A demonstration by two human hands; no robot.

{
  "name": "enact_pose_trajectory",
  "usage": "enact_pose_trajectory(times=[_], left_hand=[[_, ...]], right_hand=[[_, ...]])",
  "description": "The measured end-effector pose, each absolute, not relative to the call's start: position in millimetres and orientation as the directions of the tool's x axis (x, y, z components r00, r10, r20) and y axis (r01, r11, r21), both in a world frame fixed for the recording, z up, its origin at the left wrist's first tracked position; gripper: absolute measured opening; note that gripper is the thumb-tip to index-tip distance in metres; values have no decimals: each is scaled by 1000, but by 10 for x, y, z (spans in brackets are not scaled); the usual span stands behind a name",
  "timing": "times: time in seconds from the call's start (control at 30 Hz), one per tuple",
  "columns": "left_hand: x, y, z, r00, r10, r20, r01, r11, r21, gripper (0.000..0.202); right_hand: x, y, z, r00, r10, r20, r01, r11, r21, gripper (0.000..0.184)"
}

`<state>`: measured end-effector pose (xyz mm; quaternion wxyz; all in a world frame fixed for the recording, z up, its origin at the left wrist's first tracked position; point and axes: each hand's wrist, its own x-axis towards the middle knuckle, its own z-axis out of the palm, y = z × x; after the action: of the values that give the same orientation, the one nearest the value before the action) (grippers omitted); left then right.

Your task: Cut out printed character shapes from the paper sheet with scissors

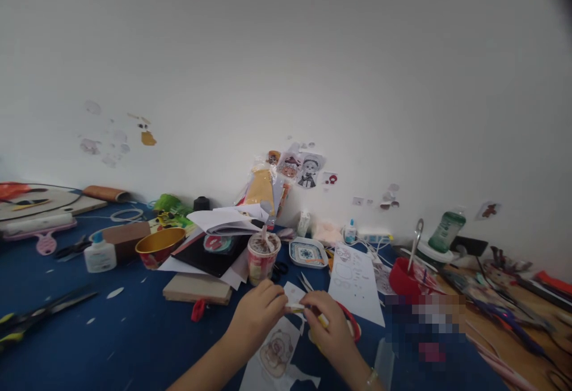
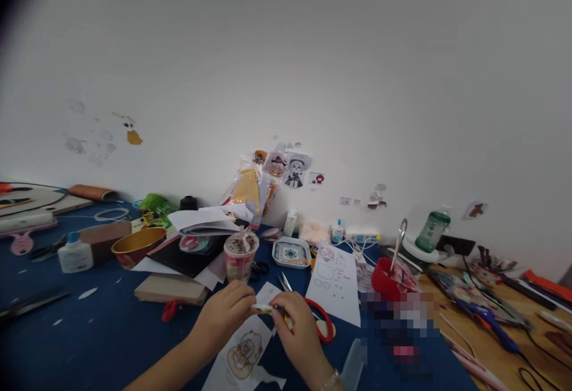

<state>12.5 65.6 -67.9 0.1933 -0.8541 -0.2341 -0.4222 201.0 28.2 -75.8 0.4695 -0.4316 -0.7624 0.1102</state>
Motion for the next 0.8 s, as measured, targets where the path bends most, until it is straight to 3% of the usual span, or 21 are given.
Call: enact_pose_trajectory(times=[0.1, 0.27, 0.57, 0.7, 0.8], left_hand=[[158, 580, -648, 609, 169, 775, 549, -795, -258, 19], [179, 567, -661, 664, 162, 730, 547, -771, -326, 20], [235, 609, -809, 708, 187, 681, 528, -781, -334, 15], [210, 637, -813, 689, 219, 691, 546, -783, -297, 13], [183, 676, -801, 621, 233, 748, 573, -786, -231, 15]], right_hand=[[1944, 215, -718, -227, 771, 595, 560, 604, -568, 15], [1899, 208, -701, -243, 793, 558, 615, 571, -544, 18], [1900, 252, -789, -230, 819, 525, 736, 499, -457, 20], [1922, 247, -779, -226, 818, 529, 700, 514, -496, 26], [1922, 219, -732, -230, 810, 540, 676, 532, -510, 14]])
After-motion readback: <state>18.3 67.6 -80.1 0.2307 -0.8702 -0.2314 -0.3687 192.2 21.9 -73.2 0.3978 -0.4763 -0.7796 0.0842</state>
